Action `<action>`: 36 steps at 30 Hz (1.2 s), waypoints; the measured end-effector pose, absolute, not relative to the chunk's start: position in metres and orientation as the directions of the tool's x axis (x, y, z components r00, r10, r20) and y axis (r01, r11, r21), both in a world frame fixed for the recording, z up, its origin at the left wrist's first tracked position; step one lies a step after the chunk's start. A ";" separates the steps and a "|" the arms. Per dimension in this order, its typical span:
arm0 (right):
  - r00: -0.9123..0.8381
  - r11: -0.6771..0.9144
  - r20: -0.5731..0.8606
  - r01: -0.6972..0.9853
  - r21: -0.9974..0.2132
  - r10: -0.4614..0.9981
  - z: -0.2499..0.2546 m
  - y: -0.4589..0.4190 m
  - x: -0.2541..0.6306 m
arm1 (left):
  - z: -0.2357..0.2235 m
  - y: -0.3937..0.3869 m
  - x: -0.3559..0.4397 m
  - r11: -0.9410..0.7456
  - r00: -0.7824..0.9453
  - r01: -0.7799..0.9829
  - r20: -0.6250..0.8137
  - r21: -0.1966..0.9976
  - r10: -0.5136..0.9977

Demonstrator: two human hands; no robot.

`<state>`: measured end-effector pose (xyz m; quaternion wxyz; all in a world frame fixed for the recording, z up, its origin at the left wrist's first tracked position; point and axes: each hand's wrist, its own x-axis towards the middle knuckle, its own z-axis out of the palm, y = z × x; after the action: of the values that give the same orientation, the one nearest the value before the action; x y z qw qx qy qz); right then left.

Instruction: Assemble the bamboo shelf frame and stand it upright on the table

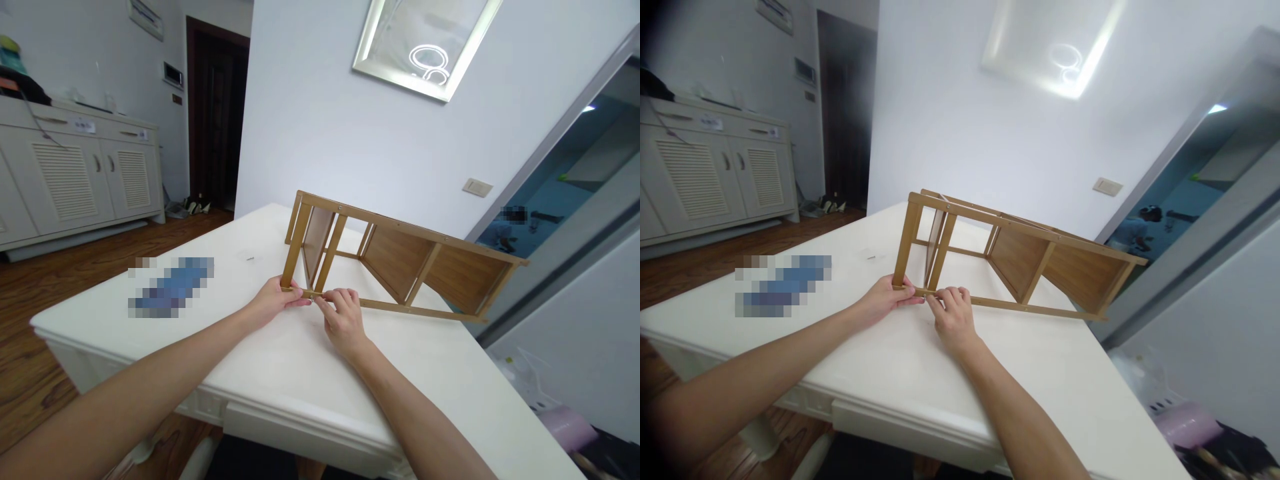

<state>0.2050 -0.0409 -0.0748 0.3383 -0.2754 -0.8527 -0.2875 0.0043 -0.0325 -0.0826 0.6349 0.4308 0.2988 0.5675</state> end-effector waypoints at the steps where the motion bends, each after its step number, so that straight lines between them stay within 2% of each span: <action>1: -0.628 0.675 0.729 0.665 0.321 0.273 -0.074 -0.041 0.205 | -0.083 -0.032 0.004 -0.018 0.177 -0.462 0.112 0.887 0.978; 5: -0.667 0.663 0.690 0.654 0.365 0.279 -0.070 -0.041 0.205 | -0.085 -0.031 0.004 -0.033 0.181 -0.460 0.130 0.887 0.975; 14: -0.673 0.660 0.689 0.649 0.378 0.268 -0.068 -0.039 0.205 | -0.083 -0.033 0.004 -0.034 0.189 -0.451 0.132 0.892 0.973; 24: -0.747 0.635 0.620 0.603 0.482 0.239 -0.060 -0.037 0.207 | -0.081 -0.034 0.004 -0.038 0.192 -0.458 0.141 0.888 0.971; 33: -0.694 0.695 0.654 0.630 0.347 0.302 -0.060 -0.038 0.207 | -0.079 -0.034 0.002 -0.009 0.217 -0.454 0.121 0.891 0.969; 36: -0.692 0.693 0.652 0.634 0.344 0.310 -0.060 -0.040 0.207 | -0.077 -0.035 0.002 -0.001 0.209 -0.460 0.110 0.888 0.972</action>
<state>0.2068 -0.0396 -0.0601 0.2849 -0.2695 -0.8749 -0.2842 0.0022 -0.0352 -0.0774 0.6430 0.4368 0.2929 0.5567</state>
